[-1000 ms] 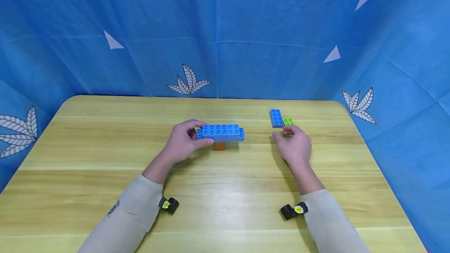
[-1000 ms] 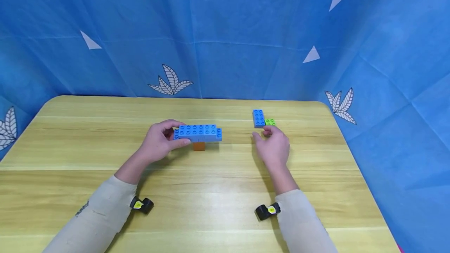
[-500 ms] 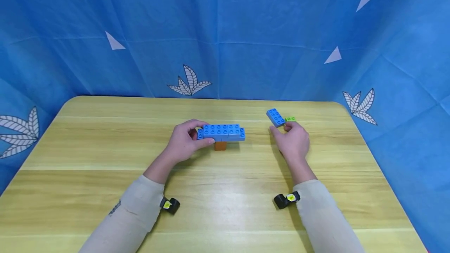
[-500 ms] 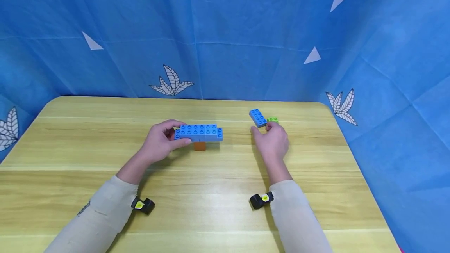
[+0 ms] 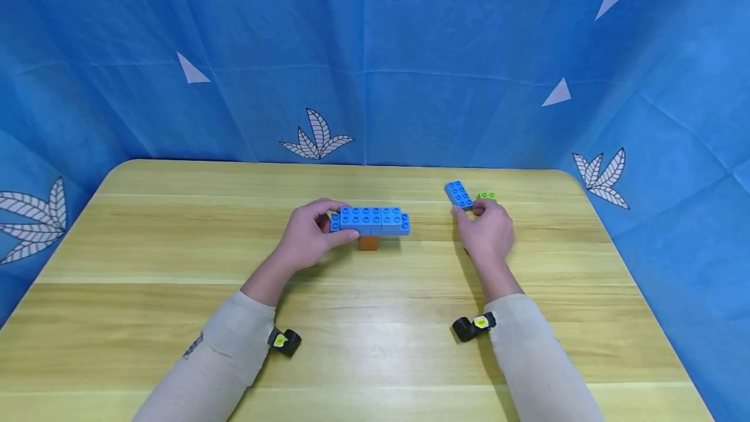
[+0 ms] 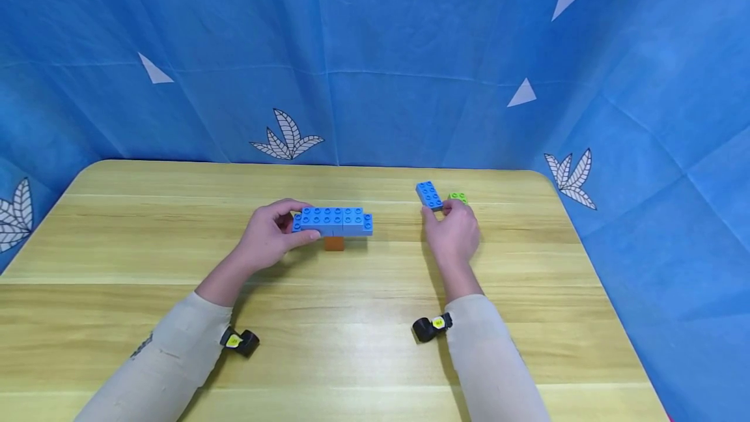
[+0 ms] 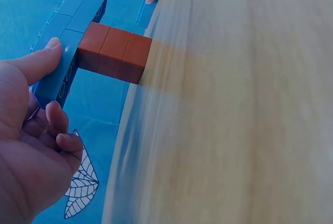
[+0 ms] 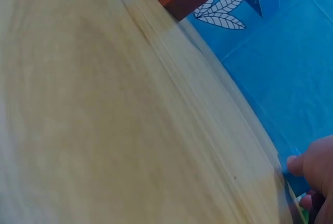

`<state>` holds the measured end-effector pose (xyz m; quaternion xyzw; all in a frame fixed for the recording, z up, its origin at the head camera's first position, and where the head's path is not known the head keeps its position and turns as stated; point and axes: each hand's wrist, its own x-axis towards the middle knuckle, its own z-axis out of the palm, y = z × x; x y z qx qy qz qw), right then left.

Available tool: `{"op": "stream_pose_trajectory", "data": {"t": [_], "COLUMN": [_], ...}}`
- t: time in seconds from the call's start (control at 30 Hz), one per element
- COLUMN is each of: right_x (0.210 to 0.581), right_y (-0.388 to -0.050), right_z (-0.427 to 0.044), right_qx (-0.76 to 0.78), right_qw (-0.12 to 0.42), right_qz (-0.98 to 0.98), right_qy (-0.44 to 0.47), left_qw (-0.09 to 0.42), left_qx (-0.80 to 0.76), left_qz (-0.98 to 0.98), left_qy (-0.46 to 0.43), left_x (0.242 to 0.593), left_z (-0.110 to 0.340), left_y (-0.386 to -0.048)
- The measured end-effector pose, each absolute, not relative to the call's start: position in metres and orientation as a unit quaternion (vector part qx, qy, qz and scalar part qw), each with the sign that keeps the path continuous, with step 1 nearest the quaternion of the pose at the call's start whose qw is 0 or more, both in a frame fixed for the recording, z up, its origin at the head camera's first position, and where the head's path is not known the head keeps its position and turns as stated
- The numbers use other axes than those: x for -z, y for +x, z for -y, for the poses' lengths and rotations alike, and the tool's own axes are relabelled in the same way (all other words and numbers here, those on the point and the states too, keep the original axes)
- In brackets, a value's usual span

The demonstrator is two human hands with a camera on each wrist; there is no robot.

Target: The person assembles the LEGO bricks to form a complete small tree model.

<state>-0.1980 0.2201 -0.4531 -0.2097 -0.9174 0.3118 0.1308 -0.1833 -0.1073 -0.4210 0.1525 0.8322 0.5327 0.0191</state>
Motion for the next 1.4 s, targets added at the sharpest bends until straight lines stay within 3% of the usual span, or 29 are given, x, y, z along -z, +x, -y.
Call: {"op": "stream_pose_trajectory", "data": {"t": [0.6, 1.07, 1.4], "right_x": [0.425, 0.395, 0.386], "right_y": [-0.177, -0.162, -0.16], "right_z": [-0.199, -0.175, -0.162], "right_qx": [-0.412, -0.492, -0.501], "right_qw": [0.17, 0.154, 0.118], "right_qz": [0.888, 0.855, 0.851], "right_qy": [-0.11, 0.053, 0.104], "left_qw": [0.019, 0.013, 0.011], "left_qx": [-0.535, -0.536, -0.539], "left_qz": [-0.831, -0.829, -0.826], "left_qy": [0.153, 0.158, 0.164], "left_x": [0.42, 0.421, 0.422], "left_z": [0.106, 0.107, 0.106], "left_y": [-0.184, -0.185, -0.185]}}
